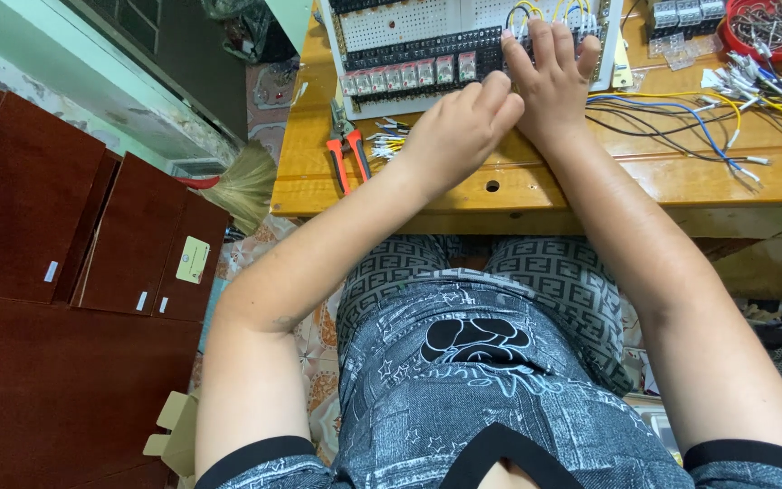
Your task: The person connects wires to an electrical panel using a screwdriver. They insert wire ends into terminal blocks and tighten the screws to secure the connections.
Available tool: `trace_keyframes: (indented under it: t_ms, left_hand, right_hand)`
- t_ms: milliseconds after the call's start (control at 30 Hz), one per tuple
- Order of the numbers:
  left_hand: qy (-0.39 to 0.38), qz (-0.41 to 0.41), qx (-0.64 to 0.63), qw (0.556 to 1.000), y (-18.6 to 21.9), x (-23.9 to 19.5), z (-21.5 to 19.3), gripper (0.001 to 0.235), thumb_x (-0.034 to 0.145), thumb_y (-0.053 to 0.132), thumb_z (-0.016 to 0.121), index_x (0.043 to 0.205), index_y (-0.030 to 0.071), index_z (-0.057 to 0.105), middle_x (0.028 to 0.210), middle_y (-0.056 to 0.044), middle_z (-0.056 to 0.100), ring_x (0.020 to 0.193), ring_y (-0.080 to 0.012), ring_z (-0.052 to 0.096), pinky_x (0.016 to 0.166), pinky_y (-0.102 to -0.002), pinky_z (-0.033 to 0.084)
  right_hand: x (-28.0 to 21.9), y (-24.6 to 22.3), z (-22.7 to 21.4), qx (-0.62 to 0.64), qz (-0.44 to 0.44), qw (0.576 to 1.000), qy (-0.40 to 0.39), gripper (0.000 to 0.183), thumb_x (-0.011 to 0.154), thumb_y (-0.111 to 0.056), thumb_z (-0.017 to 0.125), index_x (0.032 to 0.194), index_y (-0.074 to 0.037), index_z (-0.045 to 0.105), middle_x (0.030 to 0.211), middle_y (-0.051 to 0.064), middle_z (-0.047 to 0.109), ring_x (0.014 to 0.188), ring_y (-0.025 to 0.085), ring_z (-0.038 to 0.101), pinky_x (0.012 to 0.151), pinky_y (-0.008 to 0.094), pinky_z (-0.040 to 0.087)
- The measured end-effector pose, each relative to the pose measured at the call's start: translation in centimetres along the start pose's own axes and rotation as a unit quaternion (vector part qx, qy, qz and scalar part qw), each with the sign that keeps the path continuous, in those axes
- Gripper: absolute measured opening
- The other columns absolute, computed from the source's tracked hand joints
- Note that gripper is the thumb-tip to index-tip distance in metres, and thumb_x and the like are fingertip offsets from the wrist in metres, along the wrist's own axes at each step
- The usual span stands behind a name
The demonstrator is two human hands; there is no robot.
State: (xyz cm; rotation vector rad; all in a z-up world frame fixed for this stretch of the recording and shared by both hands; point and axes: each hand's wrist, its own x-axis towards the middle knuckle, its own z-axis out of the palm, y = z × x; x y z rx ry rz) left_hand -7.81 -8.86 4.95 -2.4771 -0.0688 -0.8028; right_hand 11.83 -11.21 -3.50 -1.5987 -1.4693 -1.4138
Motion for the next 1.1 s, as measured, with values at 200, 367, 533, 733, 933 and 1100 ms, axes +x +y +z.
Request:
trace_keyframes:
  t_ms: [200,367,533,733,933,1100]
  left_hand:
    - [0.090,-0.062,0.171,0.979,-0.3,-0.9,-0.1,0.026,0.106,0.036,0.053,0.085,0.022,0.050,0.064,0.005,0.043,0.038,-0.0074,0.036,0.035,-0.025,0.029]
    - [-0.084,-0.040,0.098,0.991,0.6,-1.5,0.8,0.057,0.097,0.035,0.054,0.150,0.021,0.037,0.105,-0.005,0.046,0.074,-0.0144,0.040,0.052,-0.030,0.036]
    - [-0.034,-0.013,0.034,0.999,1.2,-0.9,-0.3,0.032,0.093,0.009,0.057,0.123,0.009,0.047,0.107,-0.011,0.048,0.070,-0.0171,0.051,0.048,-0.027,0.042]
    - [-0.003,-0.106,0.157,0.982,1.8,-1.8,1.8,0.054,0.099,0.059,0.064,0.134,0.019,0.051,0.088,-0.002,0.054,0.063,-0.0148,0.056,0.053,-0.032,0.041]
    - [0.044,-0.068,0.125,0.989,2.0,-1.4,0.9,0.012,0.094,0.020,0.053,0.104,0.016,0.048,0.085,-0.004,0.052,0.053,-0.0167,0.052,0.049,-0.032,0.040]
    - [-0.078,-0.063,0.085,0.991,1.9,-1.7,0.7,0.067,0.097,0.038,0.060,0.156,0.029,0.031,0.134,-0.016,0.049,0.099,-0.0272,0.053,0.060,-0.036,0.045]
  right_hand:
    - [0.0,0.2,-0.1,-0.002,-0.012,1.000,-0.015,0.040,0.088,-0.039,0.074,0.124,-0.022,0.073,0.128,0.008,0.062,0.110,0.027,0.056,0.090,0.042,0.032]
    - [-0.9,0.1,1.3,0.003,0.013,0.999,-0.032,0.036,0.089,-0.030,0.075,0.125,-0.026,0.074,0.131,0.006,0.063,0.115,0.027,0.056,0.094,0.045,0.033]
    - [-0.2,0.1,1.5,-0.054,0.004,0.998,0.029,0.025,0.093,-0.021,0.069,0.114,-0.034,0.069,0.125,-0.002,0.062,0.111,0.018,0.057,0.096,0.038,0.031]
    - [-1.2,1.1,3.8,0.120,-0.020,0.980,-0.156,0.070,0.087,-0.030,0.074,0.155,-0.022,0.058,0.155,0.018,0.054,0.140,0.038,0.048,0.112,0.053,0.020]
    - [-0.1,0.3,2.2,0.070,-0.027,0.997,-0.021,0.045,0.096,-0.016,0.069,0.140,-0.022,0.068,0.133,0.007,0.060,0.119,0.026,0.059,0.099,0.042,0.035]
    - [-0.1,-0.1,1.7,0.066,-0.014,0.997,-0.037,0.047,0.100,-0.035,0.063,0.146,-0.026,0.064,0.133,0.006,0.061,0.112,0.025,0.059,0.099,0.043,0.028]
